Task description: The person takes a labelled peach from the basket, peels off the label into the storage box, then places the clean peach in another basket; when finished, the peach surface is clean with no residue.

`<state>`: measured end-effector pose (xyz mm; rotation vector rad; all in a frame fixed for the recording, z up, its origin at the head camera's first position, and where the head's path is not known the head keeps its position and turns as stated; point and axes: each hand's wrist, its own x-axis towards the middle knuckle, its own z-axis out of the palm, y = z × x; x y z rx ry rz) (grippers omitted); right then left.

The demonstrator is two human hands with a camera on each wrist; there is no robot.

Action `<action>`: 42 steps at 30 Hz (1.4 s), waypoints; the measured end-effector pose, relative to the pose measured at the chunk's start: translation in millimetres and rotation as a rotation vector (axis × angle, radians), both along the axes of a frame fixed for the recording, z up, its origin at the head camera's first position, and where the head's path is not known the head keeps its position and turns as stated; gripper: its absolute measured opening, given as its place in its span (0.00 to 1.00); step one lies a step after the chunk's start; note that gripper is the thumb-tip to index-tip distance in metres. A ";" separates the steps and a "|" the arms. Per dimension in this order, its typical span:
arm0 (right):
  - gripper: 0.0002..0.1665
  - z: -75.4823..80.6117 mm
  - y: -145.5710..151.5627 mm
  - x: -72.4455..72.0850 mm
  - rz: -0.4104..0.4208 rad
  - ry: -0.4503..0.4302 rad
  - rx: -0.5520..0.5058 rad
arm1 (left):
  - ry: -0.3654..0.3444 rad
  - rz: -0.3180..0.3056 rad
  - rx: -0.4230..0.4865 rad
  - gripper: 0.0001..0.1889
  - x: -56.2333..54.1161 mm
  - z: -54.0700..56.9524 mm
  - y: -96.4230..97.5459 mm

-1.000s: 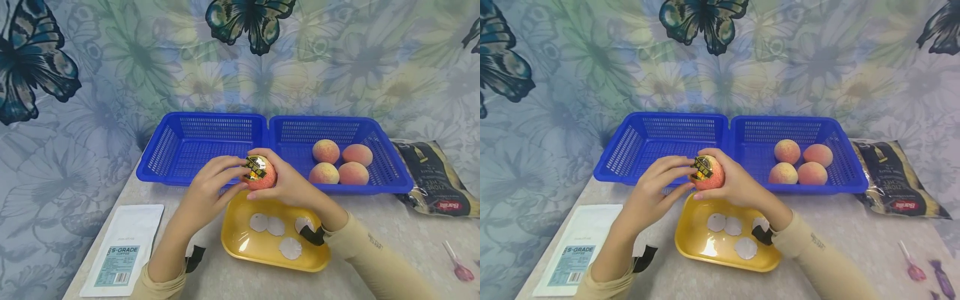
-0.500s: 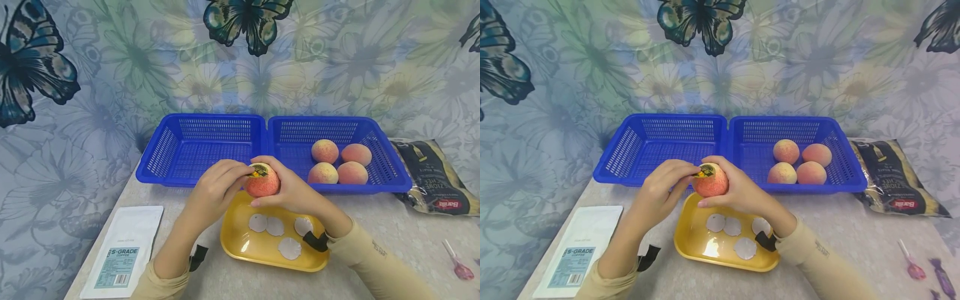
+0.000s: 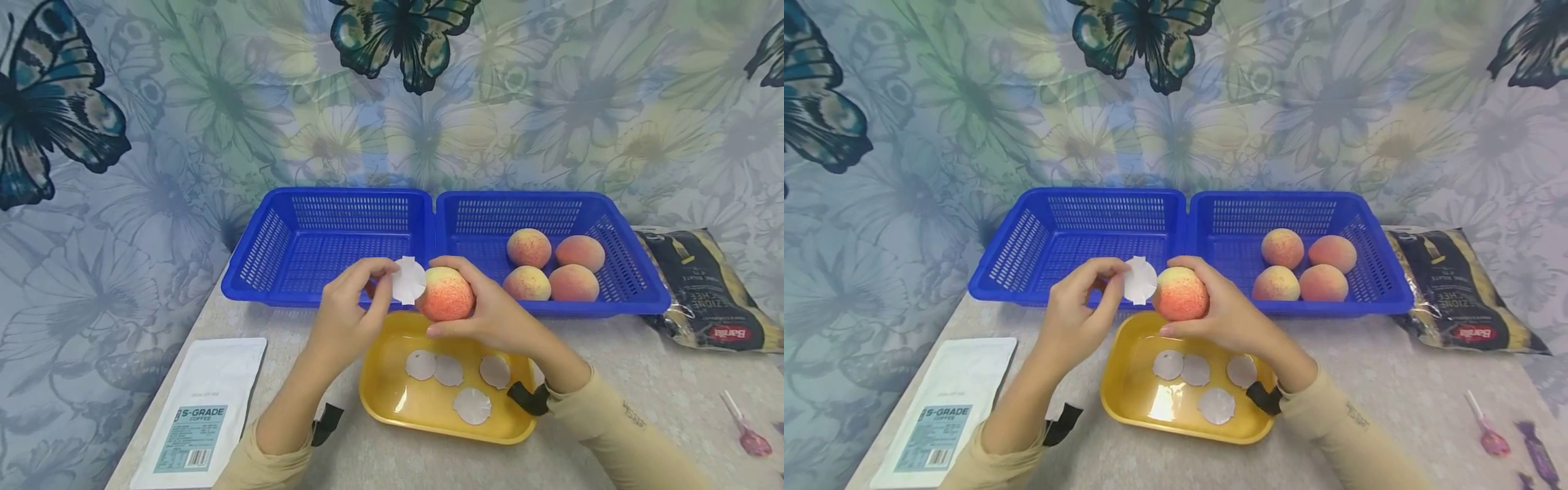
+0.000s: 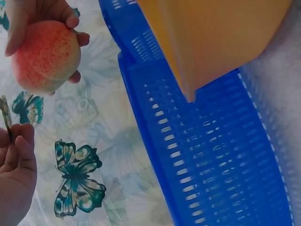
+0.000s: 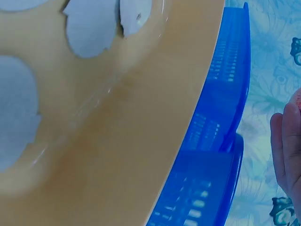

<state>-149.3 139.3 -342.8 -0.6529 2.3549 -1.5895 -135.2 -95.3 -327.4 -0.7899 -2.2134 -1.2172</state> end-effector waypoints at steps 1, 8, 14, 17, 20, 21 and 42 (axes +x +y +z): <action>0.50 -0.4 2.9 0.5 -0.011 0.003 0.009 | -0.024 0.001 0.005 0.07 1.9 -1.8 -0.6; 0.52 0.4 21.7 3.8 -0.091 0.061 0.077 | -0.294 -0.006 -0.088 0.07 21.5 -20.9 -4.3; 0.52 6.5 35.1 4.7 -0.122 0.085 0.099 | -0.568 -0.086 -0.222 0.11 33.6 -40.9 -1.7; 0.51 10.9 40.9 5.9 -0.142 0.102 0.107 | -0.652 -0.146 -0.316 0.10 37.0 -51.8 4.8; 0.51 14.7 45.8 7.3 -0.163 0.103 0.100 | -0.689 -0.205 -0.402 0.10 39.3 -62.0 13.3; 0.51 15.6 47.2 8.0 -0.168 0.094 0.094 | -0.693 -0.215 -0.432 0.10 39.9 -65.0 15.9; 0.51 6.6 65.8 3.8 -0.211 0.158 0.102 | -0.551 -0.190 -0.790 0.15 37.6 -81.5 35.8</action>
